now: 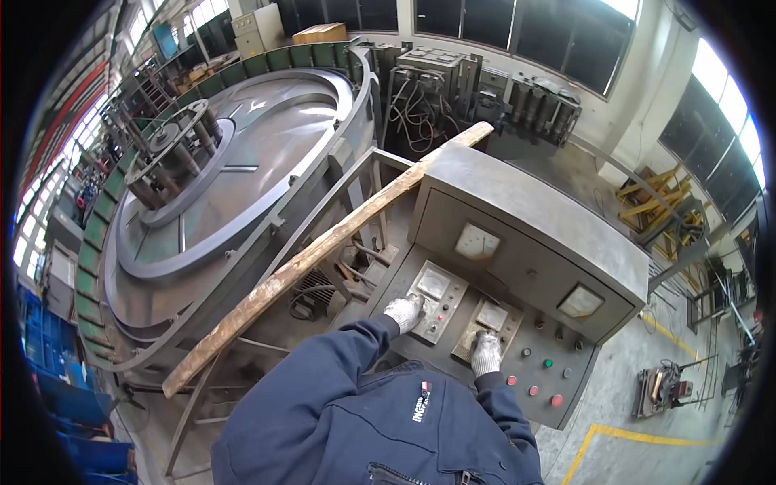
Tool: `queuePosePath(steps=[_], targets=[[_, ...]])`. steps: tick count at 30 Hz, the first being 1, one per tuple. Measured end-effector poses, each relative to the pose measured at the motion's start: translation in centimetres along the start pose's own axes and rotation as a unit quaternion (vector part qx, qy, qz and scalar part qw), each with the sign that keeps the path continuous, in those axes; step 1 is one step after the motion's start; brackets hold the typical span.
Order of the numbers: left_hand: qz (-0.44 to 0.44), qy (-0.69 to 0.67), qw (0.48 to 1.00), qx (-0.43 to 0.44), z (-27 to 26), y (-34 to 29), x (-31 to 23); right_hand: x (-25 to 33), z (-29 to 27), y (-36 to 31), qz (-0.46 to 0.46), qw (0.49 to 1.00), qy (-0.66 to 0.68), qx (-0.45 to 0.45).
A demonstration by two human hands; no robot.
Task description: Operating a control panel and positioning a metal strip in a fabrication machine
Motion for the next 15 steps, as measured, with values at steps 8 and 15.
queuePosePath(steps=[8,15], targets=[[0.011,-0.006,1.0,-0.011,0.15,0.19,0.43,0.0,0.32,0.1,0.013,1.0,-0.004,0.012],[-0.009,0.001,1.0,0.007,-0.39,0.04,0.18,0.05,0.13,-0.12,0.007,1.0,-0.003,-0.01]])
Point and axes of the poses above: each hand's wrist, its own y-axis towards the middle knuckle, its own z-axis out of the palm, x = y × z, the point moved 8 cm from there along y, towards the middle knuckle, and after that the axes turned 8 degrees about -x, right-handed, at the moved point
